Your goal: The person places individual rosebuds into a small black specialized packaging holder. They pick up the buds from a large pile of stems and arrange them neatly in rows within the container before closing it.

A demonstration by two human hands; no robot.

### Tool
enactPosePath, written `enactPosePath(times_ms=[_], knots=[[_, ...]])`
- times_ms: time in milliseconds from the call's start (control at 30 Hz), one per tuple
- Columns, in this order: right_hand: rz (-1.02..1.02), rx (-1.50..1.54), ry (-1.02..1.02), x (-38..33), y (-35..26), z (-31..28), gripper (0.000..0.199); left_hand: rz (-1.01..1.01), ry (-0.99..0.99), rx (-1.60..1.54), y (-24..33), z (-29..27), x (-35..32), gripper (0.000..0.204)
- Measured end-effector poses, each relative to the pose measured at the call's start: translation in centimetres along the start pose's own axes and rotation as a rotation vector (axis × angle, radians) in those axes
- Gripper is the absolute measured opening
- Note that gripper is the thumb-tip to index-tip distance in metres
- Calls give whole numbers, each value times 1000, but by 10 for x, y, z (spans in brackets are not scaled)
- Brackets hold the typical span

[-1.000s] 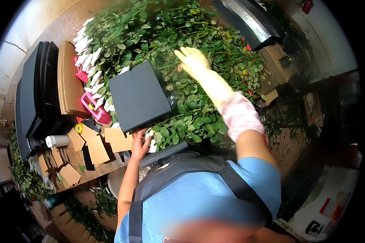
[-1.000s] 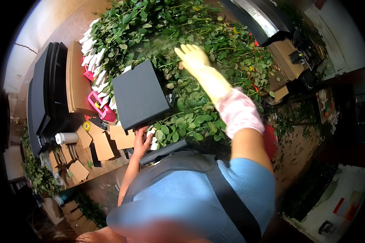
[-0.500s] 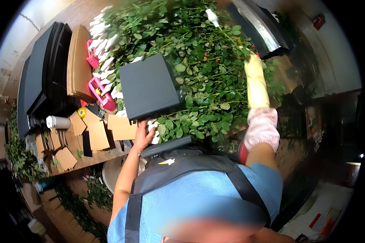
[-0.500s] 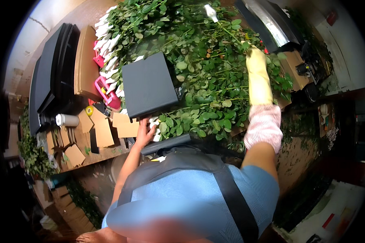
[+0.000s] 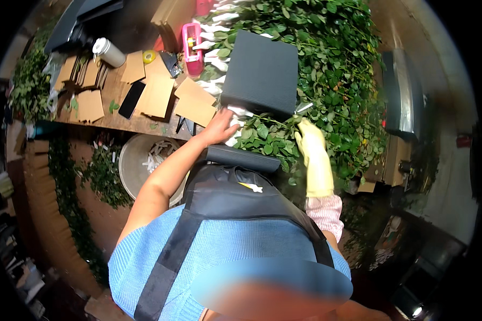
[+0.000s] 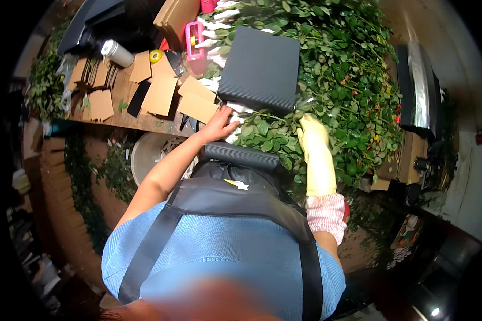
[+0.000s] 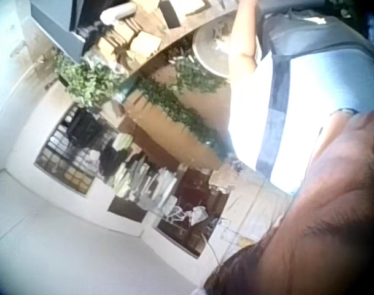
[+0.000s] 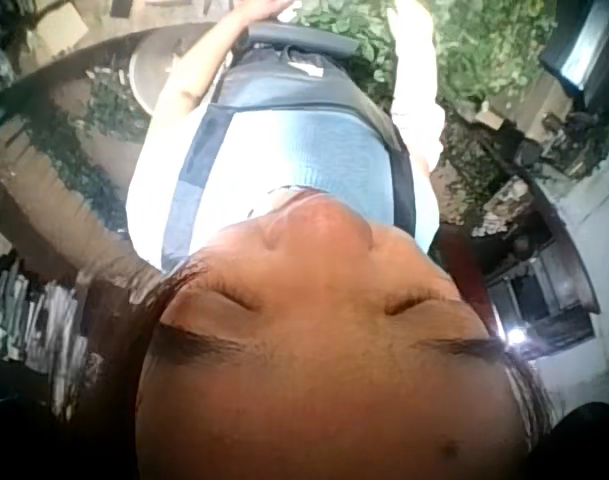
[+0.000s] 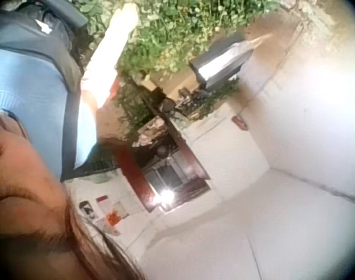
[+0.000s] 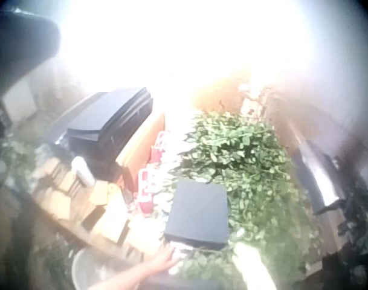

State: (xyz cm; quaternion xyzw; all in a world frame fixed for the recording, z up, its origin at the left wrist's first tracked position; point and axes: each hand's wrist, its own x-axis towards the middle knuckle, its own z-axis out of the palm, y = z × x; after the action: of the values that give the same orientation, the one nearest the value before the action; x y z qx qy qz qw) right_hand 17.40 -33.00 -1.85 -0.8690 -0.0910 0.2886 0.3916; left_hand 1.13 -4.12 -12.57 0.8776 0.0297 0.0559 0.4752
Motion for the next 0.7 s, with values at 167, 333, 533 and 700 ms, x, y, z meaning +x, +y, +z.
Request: enactPosePath(times_ms=[167,333,533,700], knots=[[-417,-580,-96,-57,-117,-8,39,-24,49,19,-4,2,-9,40],[-178,-809,-223,9,-100,82,48,65,99,42,0,-2,3,47],[-230,-909,-214,25,-87,104,45,-315,287,4,13,-9,18,39],[-90,-966,-254,27,-102,110,46,-340,408,-252,13,1,9,26]])
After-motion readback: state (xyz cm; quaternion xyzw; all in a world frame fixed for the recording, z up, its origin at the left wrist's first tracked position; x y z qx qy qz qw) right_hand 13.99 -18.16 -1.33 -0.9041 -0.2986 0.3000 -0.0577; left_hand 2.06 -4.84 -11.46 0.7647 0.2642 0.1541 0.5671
